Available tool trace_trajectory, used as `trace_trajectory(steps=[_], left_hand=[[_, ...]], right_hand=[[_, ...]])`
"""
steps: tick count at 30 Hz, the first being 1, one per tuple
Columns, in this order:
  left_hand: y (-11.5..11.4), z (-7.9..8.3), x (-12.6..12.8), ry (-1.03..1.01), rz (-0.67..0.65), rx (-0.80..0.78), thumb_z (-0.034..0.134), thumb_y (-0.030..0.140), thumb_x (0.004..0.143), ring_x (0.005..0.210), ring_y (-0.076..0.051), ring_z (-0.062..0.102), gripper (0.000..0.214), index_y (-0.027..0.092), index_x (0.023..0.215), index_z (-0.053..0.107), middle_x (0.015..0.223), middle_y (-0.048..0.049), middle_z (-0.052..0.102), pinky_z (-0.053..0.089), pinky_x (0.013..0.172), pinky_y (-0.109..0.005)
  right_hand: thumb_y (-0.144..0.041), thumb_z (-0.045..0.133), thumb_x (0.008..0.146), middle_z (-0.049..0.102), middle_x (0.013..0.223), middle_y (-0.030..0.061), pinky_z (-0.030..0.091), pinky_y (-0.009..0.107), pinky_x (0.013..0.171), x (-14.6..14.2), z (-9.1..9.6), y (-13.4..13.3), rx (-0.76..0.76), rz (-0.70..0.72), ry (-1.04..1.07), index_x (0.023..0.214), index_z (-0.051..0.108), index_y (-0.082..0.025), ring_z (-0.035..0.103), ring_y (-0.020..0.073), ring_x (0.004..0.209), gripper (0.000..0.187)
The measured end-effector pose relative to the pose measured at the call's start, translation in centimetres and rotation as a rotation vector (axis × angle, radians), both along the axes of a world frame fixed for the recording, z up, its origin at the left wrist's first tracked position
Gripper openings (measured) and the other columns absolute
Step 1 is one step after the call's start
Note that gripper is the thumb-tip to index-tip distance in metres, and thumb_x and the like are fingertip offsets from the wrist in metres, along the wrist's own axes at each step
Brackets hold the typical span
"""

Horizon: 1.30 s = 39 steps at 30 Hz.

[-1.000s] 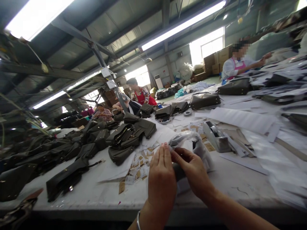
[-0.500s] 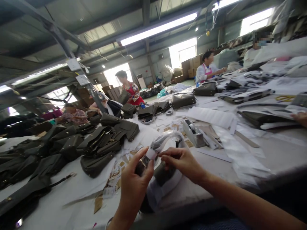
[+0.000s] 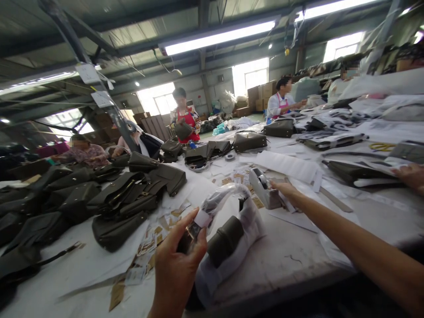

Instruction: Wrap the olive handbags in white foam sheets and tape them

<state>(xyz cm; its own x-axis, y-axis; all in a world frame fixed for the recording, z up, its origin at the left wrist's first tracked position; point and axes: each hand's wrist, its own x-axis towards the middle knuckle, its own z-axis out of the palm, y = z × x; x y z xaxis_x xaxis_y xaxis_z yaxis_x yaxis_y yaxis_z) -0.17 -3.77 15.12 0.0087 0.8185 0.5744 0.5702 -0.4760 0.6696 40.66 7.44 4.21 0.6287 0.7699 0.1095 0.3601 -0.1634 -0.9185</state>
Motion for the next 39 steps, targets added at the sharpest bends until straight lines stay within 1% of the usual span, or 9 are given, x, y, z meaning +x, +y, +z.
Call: trace_trajectory(steps=[3, 8, 13, 19, 22, 26, 31, 34, 39], left_hand=[[0.1, -0.2, -0.1, -0.002, 0.001, -0.003, 0.070, 0.037, 0.081, 0.095, -0.018, 0.070, 0.037, 0.032, 0.118, 0.070, 0.108, 0.0027, 0.075, 0.054, 0.081, -0.026], [-0.4, 0.2, 0.3, -0.026, 0.022, -0.031, 0.070, 0.037, 0.080, 0.102, -0.020, 0.069, 0.037, 0.030, 0.117, 0.071, 0.112, 0.0008, 0.074, 0.055, 0.083, -0.027], [-0.4, 0.3, 0.4, -0.017, 0.028, -0.031, 0.070, 0.035, 0.080, 0.094, -0.019, 0.071, 0.037, 0.029, 0.117, 0.071, 0.107, 0.0003, 0.075, 0.055, 0.078, -0.026], [0.0, 0.0, -0.1, 0.000, 0.020, -0.017, 0.070, 0.038, 0.081, 0.092, -0.019, 0.070, 0.038, 0.029, 0.118, 0.070, 0.106, 0.0007, 0.075, 0.054, 0.085, -0.029], [0.0, 0.3, 0.0, -0.012, 0.012, -0.036, 0.070, 0.038, 0.082, 0.087, -0.017, 0.069, 0.038, 0.030, 0.119, 0.070, 0.102, 0.0014, 0.075, 0.054, 0.080, -0.026], [-0.1, 0.6, 0.6, -0.028, -0.029, -0.021, 0.069, 0.033, 0.083, 0.078, -0.015, 0.067, 0.036, 0.026, 0.118, 0.070, 0.093, 0.0002, 0.074, 0.054, 0.076, -0.025], [-0.4, 0.5, 1.1, -0.037, -0.062, 0.003, 0.068, 0.030, 0.084, 0.081, -0.015, 0.068, 0.035, 0.023, 0.119, 0.069, 0.095, -0.0017, 0.074, 0.054, 0.077, -0.026], [-0.9, 0.4, 1.3, -0.058, -0.102, 0.004, 0.068, 0.028, 0.085, 0.094, -0.017, 0.069, 0.036, 0.023, 0.120, 0.068, 0.106, -0.0030, 0.074, 0.054, 0.084, -0.028], [-1.5, 0.4, 1.2, -0.073, -0.111, 0.017, 0.068, 0.023, 0.085, 0.107, -0.018, 0.067, 0.037, 0.025, 0.121, 0.067, 0.118, -0.0026, 0.072, 0.053, 0.092, -0.029]], right_hand=[[-0.059, 0.067, 0.074, 0.073, 0.099, 0.0208, 0.046, 0.049, 0.091, -0.1, 0.0, -0.4, 0.003, 0.028, 0.131, 0.071, 0.077, -0.013, 0.063, 0.0376, 0.108, 0.047], [-0.058, 0.071, 0.072, 0.067, 0.126, 0.0123, 0.047, 0.038, 0.098, -1.2, 0.0, -3.2, 0.117, 0.064, 0.236, 0.090, 0.078, -0.018, 0.058, 0.0294, 0.121, 0.044], [-0.047, 0.086, 0.059, 0.075, 0.094, 0.0151, 0.058, 0.038, 0.073, -2.9, -2.3, -5.6, 0.102, 0.015, 0.518, 0.082, 0.076, -0.015, 0.070, 0.0287, 0.089, 0.040], [-0.036, 0.091, 0.050, 0.069, 0.064, 0.0098, 0.058, 0.037, 0.059, -3.4, -4.4, -6.2, 0.087, -0.049, 0.555, 0.062, 0.070, -0.016, 0.064, 0.0212, 0.060, 0.031], [-0.043, 0.091, 0.051, 0.072, 0.074, 0.0106, 0.058, 0.035, 0.064, -5.4, -2.6, -7.7, 0.123, 0.013, 0.532, 0.073, 0.075, -0.014, 0.065, 0.0207, 0.066, 0.039], [-0.051, 0.083, 0.067, 0.074, 0.086, 0.0096, 0.056, 0.034, 0.073, -11.5, 3.3, -11.3, 0.244, 0.363, 0.385, 0.094, 0.077, -0.016, 0.067, 0.0212, 0.077, 0.045], [-0.052, 0.080, 0.070, 0.074, 0.078, 0.0068, 0.056, 0.033, 0.070, -19.5, 10.0, -14.5, 0.285, 0.679, 0.441, 0.084, 0.078, -0.019, 0.067, 0.0211, 0.073, 0.036], [-0.052, 0.078, 0.073, 0.073, 0.077, 0.0049, 0.054, 0.031, 0.070, -22.4, 10.9, -14.1, 0.311, 0.757, 0.460, 0.082, 0.077, -0.019, 0.067, 0.0199, 0.073, 0.034], [-0.048, 0.072, 0.081, 0.070, 0.071, 0.0028, 0.050, 0.027, 0.064, -23.9, 10.1, -12.5, 0.329, 0.741, 0.367, 0.082, 0.076, -0.017, 0.064, 0.0166, 0.067, 0.031]])
